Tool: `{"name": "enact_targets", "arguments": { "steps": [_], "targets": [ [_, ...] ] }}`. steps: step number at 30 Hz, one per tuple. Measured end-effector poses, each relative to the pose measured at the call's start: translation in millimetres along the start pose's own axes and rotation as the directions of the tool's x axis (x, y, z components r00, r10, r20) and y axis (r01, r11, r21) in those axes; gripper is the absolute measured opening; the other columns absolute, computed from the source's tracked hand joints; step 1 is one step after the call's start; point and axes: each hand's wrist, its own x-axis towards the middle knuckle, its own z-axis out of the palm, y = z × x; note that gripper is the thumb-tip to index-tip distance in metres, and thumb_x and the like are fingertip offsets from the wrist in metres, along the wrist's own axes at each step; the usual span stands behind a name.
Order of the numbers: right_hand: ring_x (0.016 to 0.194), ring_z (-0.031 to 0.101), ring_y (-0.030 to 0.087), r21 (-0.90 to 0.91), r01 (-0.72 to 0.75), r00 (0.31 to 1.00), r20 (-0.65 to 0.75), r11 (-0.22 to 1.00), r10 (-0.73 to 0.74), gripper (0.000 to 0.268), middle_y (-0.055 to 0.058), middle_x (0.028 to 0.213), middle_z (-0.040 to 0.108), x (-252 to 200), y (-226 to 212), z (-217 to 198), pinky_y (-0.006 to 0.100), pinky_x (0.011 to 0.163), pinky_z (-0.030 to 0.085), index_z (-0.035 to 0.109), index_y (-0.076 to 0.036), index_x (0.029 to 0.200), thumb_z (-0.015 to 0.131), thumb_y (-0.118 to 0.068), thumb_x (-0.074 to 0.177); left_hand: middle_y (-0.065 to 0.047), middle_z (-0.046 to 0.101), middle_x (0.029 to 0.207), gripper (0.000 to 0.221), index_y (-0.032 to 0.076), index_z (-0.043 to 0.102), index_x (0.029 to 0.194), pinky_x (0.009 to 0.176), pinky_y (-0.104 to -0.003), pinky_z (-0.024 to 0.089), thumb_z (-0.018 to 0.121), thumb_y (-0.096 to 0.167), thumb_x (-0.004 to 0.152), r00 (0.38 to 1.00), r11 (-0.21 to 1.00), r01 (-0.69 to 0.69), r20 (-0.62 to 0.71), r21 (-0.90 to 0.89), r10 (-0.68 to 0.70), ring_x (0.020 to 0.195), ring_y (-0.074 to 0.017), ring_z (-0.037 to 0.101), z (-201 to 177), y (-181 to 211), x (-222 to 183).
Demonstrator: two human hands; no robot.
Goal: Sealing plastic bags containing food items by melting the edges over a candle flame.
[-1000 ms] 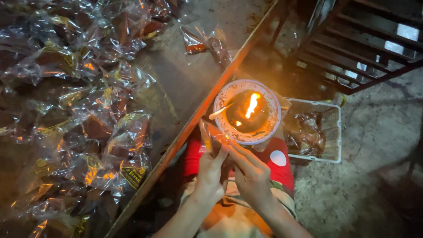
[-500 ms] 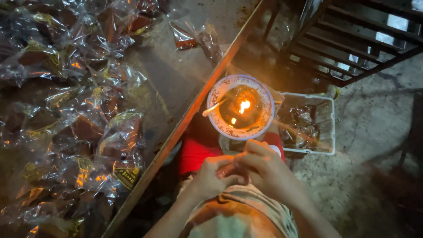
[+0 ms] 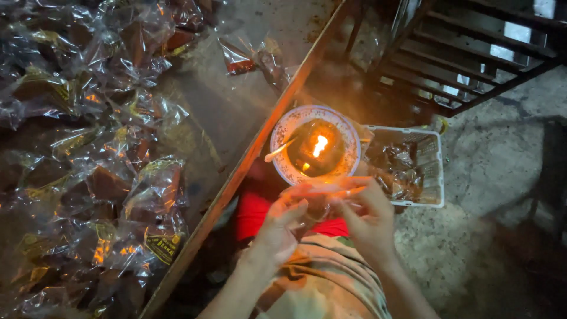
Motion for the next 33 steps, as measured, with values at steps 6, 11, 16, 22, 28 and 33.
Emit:
{"name": "enact_targets", "arguments": {
  "steps": [6,11,16,22,28,33],
  "targets": [
    [0.087,0.067,0.024,-0.433,0.408,0.906,0.086,0.804,-0.414,0.016,0.010,0.099,0.067,-18.4,18.8,9.4,0.033,0.075,0.054,0.067,-0.007,0.094,0.081,-0.011,0.088,-0.013,0.075,0.098,0.034,0.003,0.068,0.108,0.079,-0.034,0.061,0.082,0.016,0.081,0.985,0.981,-0.171,-0.016,-0.094,0.170,0.088,-0.0236,0.072,-2.6,-24.8,19.5],
    [0.078,0.068,0.019,-0.548,0.460,0.850,0.046,0.698,-0.524,0.005,0.008,0.096,0.068,-46.7,48.8,23.8,0.030,0.063,0.054,0.068,-0.013,0.094,0.073,-0.013,0.095,-0.006,0.067,0.078,0.035,0.007,0.067,0.100,0.057,-0.026,0.054,0.087,0.024,0.076,0.972,0.959,-0.229,-0.082,-0.169,0.218,0.062,-0.0127,0.062,11.9,-31.4,20.2],
    [0.062,0.062,0.020,-0.677,0.317,0.889,-0.032,0.664,-0.458,0.014,0.008,0.100,0.073,-49.9,78.0,10.4,0.034,0.058,0.049,0.074,-0.021,0.095,0.083,-0.017,0.085,0.001,0.065,0.073,0.041,0.011,0.069,0.104,0.051,-0.026,0.050,0.067,0.050,0.091,0.967,0.954,-0.240,-0.134,-0.181,0.218,0.059,-0.0100,0.059,22.6,-25.6,6.4],
    [0.098,0.071,0.029,-0.457,0.452,0.855,-0.023,0.766,-0.518,0.017,0.012,0.098,0.072,-25.7,35.8,19.4,0.037,0.086,0.057,0.069,-0.002,0.095,0.082,-0.010,0.086,-0.016,0.077,0.103,0.049,-0.005,0.071,0.121,0.084,-0.037,0.063,0.075,0.028,0.084,0.917,0.923,-0.378,-0.109,0.072,0.384,0.092,-0.0240,0.073,27.6,-19.9,-6.2],
    [0.083,0.072,0.026,-0.448,0.516,0.829,0.045,0.730,-0.558,0.013,0.018,0.103,0.072,-34.6,47.2,21.5,0.031,0.074,0.060,0.070,-0.002,0.108,0.069,-0.004,0.095,-0.014,0.076,0.096,0.034,-0.003,0.070,0.109,0.071,-0.035,0.061,0.083,0.004,0.078,0.895,0.916,-0.402,-0.215,-0.013,0.390,0.081,-0.0215,0.070,16.9,-28.9,0.8],
    [0.078,0.070,0.013,-0.134,-0.003,0.969,0.246,0.991,0.036,0.023,0.001,0.084,0.077,-12.7,22.4,0.6,0.027,0.075,0.054,0.076,-0.007,0.085,0.057,-0.008,0.098,-0.023,0.077,0.095,0.024,-0.007,0.071,0.102,0.052,-0.052,0.065,0.073,0.002,0.080,0.980,0.981,-0.185,0.083,0.054,0.180,0.076,-0.0360,0.075,-9.4,14.4,-6.0]
  ]
}}
